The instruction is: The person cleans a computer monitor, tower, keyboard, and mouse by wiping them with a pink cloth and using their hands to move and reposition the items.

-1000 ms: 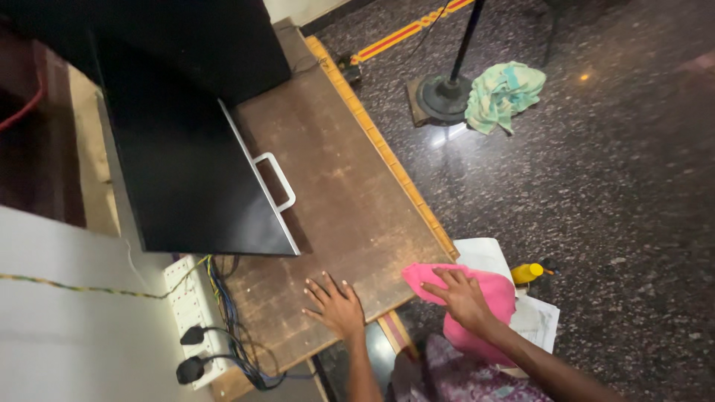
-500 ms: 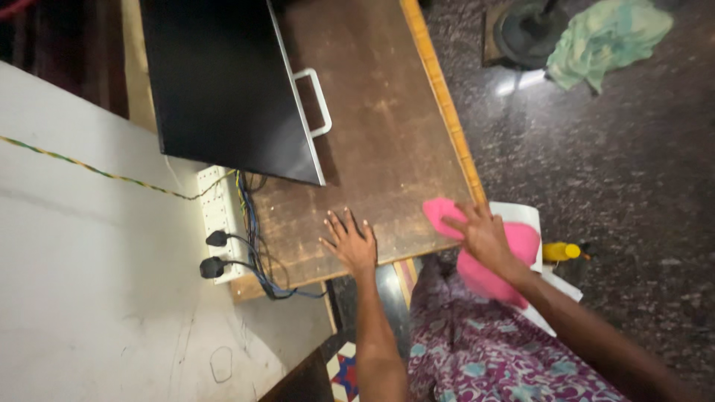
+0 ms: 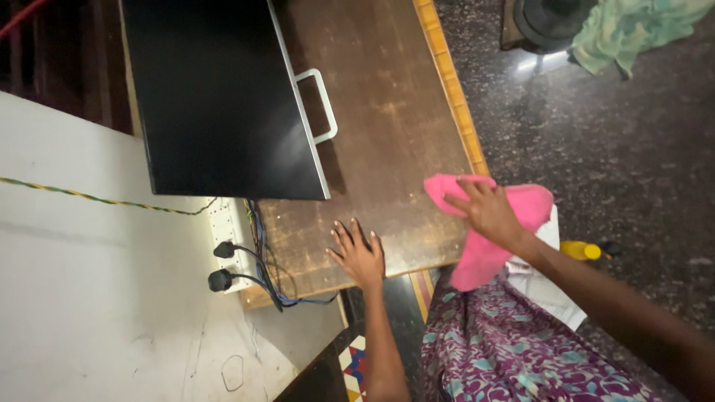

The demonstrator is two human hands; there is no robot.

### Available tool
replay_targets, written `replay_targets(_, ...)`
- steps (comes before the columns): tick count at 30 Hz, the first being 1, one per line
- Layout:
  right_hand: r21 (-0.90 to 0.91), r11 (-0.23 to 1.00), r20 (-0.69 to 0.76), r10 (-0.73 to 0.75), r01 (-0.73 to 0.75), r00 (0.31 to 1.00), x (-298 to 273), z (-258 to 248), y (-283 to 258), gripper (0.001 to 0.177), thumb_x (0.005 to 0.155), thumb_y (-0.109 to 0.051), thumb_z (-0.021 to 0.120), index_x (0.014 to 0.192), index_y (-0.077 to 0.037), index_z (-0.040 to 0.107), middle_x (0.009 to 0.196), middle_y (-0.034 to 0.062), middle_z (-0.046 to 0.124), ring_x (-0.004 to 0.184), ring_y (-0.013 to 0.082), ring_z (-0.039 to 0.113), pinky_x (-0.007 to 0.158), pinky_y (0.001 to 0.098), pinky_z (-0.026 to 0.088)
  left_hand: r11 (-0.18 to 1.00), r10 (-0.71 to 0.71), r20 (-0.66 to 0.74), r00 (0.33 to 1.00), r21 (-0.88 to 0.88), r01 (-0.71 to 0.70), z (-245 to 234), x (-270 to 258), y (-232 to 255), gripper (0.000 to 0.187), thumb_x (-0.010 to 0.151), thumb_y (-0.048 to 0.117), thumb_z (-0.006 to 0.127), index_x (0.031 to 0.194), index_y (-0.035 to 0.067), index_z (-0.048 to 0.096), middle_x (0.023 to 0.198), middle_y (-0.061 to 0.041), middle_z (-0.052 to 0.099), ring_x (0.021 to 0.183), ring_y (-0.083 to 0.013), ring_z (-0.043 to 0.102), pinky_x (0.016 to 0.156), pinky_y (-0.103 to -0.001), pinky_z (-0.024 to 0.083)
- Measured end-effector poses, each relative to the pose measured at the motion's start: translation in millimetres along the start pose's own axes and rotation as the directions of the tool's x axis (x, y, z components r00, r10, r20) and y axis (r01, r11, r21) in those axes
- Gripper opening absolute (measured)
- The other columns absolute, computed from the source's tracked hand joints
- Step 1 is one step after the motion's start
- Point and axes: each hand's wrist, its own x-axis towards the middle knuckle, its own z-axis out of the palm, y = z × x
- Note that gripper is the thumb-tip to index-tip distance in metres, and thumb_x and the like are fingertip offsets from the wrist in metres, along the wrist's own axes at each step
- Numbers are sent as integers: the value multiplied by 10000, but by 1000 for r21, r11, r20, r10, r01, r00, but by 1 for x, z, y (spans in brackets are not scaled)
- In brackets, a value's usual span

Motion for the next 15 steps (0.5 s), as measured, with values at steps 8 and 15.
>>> replay_targets(8, -5, 988, 67, -157, 157, 985, -15, -12, -9, 607, 784, -109, 648, 1367, -260, 573, 1439, 149, 503, 1208, 337, 526, 864, 546, 462, 1000, 5, -20, 1000, 0, -5, -11, 2, 6, 551, 954, 366, 579, 1462, 156, 548, 1656, -150, 323, 1520, -358, 303, 1227, -618, 113)
replay_targets(15, 7, 989, 207, -149, 151, 967, 7, 2, 3, 684, 780, -95, 644, 1410, -344, 548, 1479, 100, 480, 1273, 284, 505, 832, 489, 469, 1000, 7, -5, 1000, 7, -7, -12, 6, 6, 556, 964, 366, 570, 1479, 162, 529, 1653, -156, 323, 1516, -365, 298, 1221, -624, 116)
